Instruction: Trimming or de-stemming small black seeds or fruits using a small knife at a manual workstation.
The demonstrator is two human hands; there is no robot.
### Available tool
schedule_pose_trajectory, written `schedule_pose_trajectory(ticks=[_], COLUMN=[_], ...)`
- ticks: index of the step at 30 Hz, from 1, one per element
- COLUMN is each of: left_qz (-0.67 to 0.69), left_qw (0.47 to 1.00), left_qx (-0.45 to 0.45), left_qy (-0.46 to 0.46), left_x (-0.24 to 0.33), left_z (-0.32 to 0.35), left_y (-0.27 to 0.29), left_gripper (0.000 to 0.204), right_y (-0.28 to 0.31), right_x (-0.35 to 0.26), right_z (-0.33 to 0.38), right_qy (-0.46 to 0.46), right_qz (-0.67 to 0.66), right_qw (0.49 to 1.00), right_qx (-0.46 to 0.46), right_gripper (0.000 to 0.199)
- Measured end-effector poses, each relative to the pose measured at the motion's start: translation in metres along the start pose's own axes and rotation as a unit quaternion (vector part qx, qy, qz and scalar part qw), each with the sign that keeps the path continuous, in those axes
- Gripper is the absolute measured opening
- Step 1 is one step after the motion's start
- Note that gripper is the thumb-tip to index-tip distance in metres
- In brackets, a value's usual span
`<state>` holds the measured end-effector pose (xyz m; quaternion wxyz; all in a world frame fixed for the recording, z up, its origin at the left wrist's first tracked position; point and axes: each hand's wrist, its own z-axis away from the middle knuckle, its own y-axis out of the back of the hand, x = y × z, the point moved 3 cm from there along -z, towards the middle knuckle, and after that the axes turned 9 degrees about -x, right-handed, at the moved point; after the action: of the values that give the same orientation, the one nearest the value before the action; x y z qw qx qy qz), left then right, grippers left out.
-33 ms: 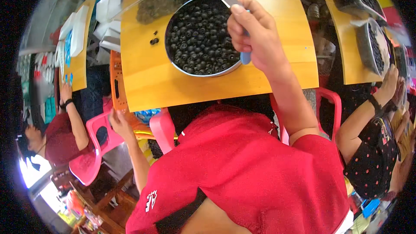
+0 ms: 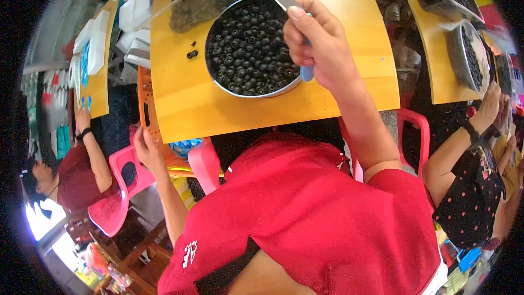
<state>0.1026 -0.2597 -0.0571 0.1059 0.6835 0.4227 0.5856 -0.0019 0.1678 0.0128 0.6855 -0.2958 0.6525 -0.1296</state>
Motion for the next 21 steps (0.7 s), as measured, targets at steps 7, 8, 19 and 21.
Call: schedule_pose_trajectory(ticks=[7, 8, 19, 21], left_qz=[0.038, 0.036, 0.167, 0.289], left_qw=[0.849, 0.848, 0.839, 0.807], left_qx=[-0.407, -0.408, -0.504, -0.513], left_qy=[-0.335, -0.335, -0.12, -0.04], left_x=[0.223, 0.23, 0.22, 0.214], left_z=[-0.045, -0.045, -0.058, -0.059], left_y=[-0.083, -0.093, -0.144, -0.146], left_gripper=[0.013, 0.013, 0.016, 0.017], right_y=[0.006, 0.004, 0.001, -0.003], right_x=[-0.005, -0.006, 0.001, 0.004], right_z=[0.006, 0.006, 0.007, 0.004], right_qy=[0.02, 0.021, -0.021, -0.021], right_qz=[0.025, 0.023, 0.015, 0.021], right_qw=[0.999, 0.999, 1.0, 1.0], right_qx=[-0.012, -0.012, 0.008, -0.002], right_gripper=[0.015, 0.015, 0.016, 0.016])
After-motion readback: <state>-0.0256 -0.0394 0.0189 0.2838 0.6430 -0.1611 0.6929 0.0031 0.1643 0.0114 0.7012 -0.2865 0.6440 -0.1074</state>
